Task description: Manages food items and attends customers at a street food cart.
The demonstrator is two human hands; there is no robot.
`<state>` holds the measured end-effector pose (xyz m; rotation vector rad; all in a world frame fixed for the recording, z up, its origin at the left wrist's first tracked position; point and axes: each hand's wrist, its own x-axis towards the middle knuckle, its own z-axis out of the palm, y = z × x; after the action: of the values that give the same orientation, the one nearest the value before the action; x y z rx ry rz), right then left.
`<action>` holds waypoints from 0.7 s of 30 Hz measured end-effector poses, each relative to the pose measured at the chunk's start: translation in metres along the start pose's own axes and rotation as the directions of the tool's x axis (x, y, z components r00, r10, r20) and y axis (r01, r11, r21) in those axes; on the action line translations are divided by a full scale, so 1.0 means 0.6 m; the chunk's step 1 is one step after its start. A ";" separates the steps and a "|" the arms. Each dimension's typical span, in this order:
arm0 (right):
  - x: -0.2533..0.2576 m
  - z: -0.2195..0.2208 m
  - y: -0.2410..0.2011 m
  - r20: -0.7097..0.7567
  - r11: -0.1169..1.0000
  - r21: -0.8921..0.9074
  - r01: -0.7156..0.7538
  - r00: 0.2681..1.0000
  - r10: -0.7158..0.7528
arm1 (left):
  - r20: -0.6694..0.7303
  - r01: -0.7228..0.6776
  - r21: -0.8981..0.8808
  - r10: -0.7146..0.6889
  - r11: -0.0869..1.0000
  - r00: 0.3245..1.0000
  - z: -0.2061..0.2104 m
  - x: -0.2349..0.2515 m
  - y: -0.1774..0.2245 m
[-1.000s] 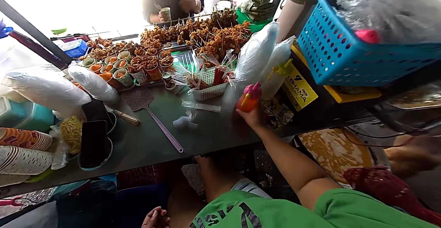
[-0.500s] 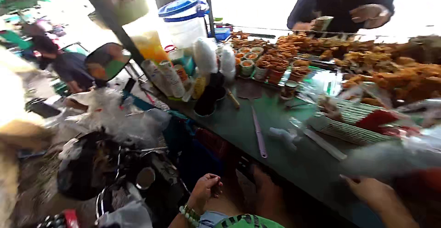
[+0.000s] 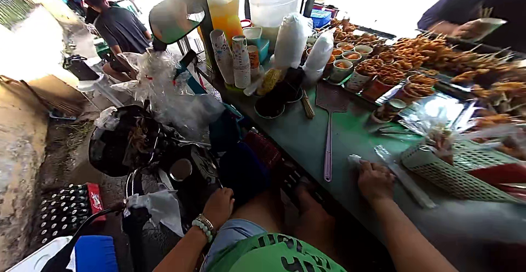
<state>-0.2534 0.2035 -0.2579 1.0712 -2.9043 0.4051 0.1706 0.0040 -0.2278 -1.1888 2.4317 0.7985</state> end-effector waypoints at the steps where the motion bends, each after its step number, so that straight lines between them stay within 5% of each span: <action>1: -0.006 0.000 0.007 -0.020 1.000 0.002 -0.019 1.000 0.019 | -0.023 0.050 0.015 -0.050 0.999 0.998 0.008 0.002 -0.027; 4: -0.026 0.006 0.029 -0.109 0.999 -0.014 -0.038 0.993 0.036 | -0.149 0.090 0.031 -0.085 0.995 0.985 0.035 0.012 -0.104; 9: -0.051 -0.006 0.040 -0.124 0.997 -0.078 -0.007 0.992 -0.003 | -0.463 -0.090 0.074 0.114 0.993 0.879 0.089 0.020 -0.152; 21: -0.078 -0.038 -0.048 -0.078 0.947 -0.313 -0.073 0.996 0.051 | -0.665 -0.290 -0.103 0.150 0.951 0.731 0.112 0.033 -0.178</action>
<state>-0.2009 0.2175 -0.2341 0.9003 -2.8160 -0.0258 0.2465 -0.0207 -0.3275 -1.4599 3.1805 0.8053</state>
